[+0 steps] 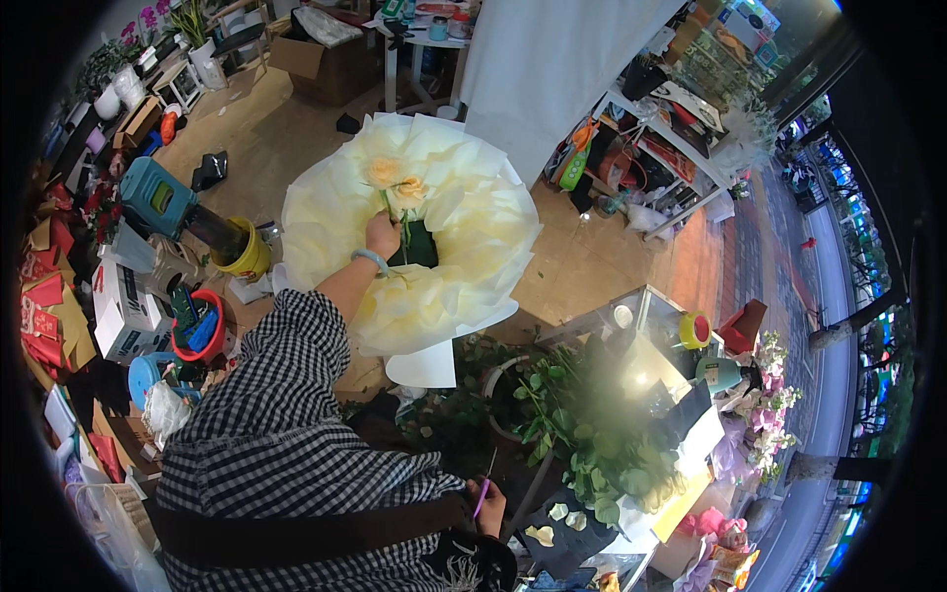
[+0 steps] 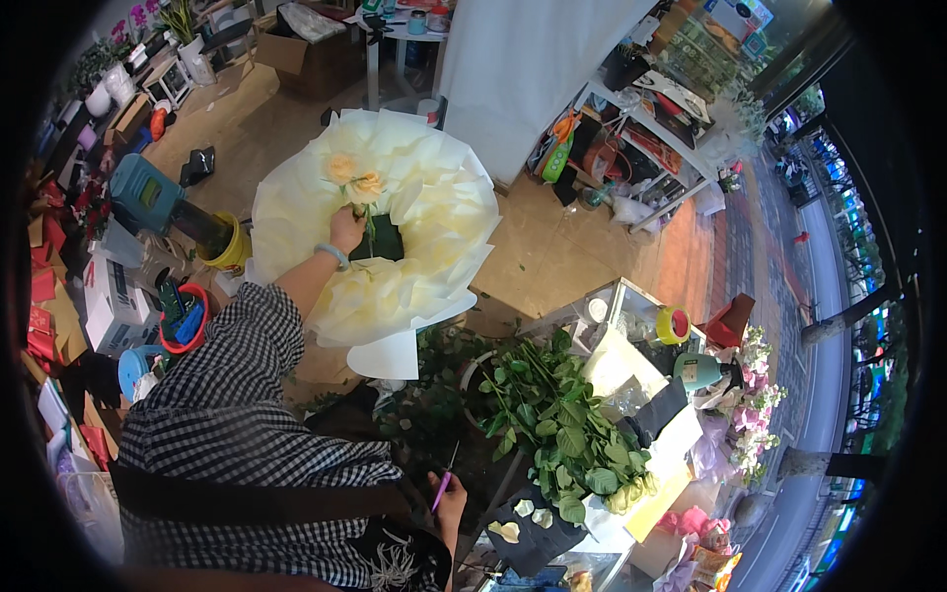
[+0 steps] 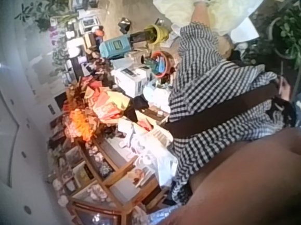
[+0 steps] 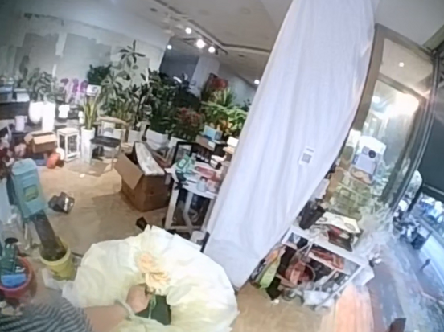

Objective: The person arranges yellow roses into a floral foam base wrapped in white paper. They use scissors to trim the stems and remove excess leaves before placing the flowers into the arrangement.

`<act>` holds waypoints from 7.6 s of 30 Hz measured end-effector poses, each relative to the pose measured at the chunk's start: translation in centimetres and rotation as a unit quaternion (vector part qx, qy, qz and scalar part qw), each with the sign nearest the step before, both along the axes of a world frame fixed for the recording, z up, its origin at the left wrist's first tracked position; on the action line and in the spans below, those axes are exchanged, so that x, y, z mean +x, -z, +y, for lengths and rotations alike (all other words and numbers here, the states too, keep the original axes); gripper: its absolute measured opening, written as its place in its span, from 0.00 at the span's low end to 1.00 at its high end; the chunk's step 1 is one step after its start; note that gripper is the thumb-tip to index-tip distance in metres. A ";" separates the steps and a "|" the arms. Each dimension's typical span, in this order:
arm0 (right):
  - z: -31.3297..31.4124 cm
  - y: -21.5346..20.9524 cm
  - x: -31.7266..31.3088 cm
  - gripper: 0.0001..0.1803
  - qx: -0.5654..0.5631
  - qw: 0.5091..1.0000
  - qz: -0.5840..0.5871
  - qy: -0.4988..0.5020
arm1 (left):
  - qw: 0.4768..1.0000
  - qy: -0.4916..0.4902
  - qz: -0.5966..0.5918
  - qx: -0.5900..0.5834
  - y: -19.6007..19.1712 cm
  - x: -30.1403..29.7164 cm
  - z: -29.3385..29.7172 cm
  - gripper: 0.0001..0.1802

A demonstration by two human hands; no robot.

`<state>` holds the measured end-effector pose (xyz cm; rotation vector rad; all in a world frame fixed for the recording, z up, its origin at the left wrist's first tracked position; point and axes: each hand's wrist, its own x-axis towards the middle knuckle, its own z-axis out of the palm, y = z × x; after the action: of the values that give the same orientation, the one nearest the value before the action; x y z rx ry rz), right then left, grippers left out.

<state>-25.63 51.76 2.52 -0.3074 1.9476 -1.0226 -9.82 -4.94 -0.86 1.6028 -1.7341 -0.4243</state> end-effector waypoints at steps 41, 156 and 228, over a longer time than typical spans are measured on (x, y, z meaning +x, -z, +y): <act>0.3 0.1 1.6 0.21 0.020 0.998 0.053 -0.023 | 0.974 0.092 0.127 0.161 3.2 2.4 0.1 0.16; 2.3 -18.8 -2.2 0.28 -0.359 0.744 0.385 0.411 | 0.607 0.729 0.243 0.204 -20.3 -18.9 46.1 0.13; 4.1 -19.1 -2.7 0.24 -0.440 0.777 0.233 0.385 | 0.603 0.748 0.231 0.150 -21.3 -17.7 46.1 0.12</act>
<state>-28.33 55.85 21.63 -0.2775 1.8852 -2.6244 -27.51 41.14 20.41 -0.3213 -2.1837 -1.7630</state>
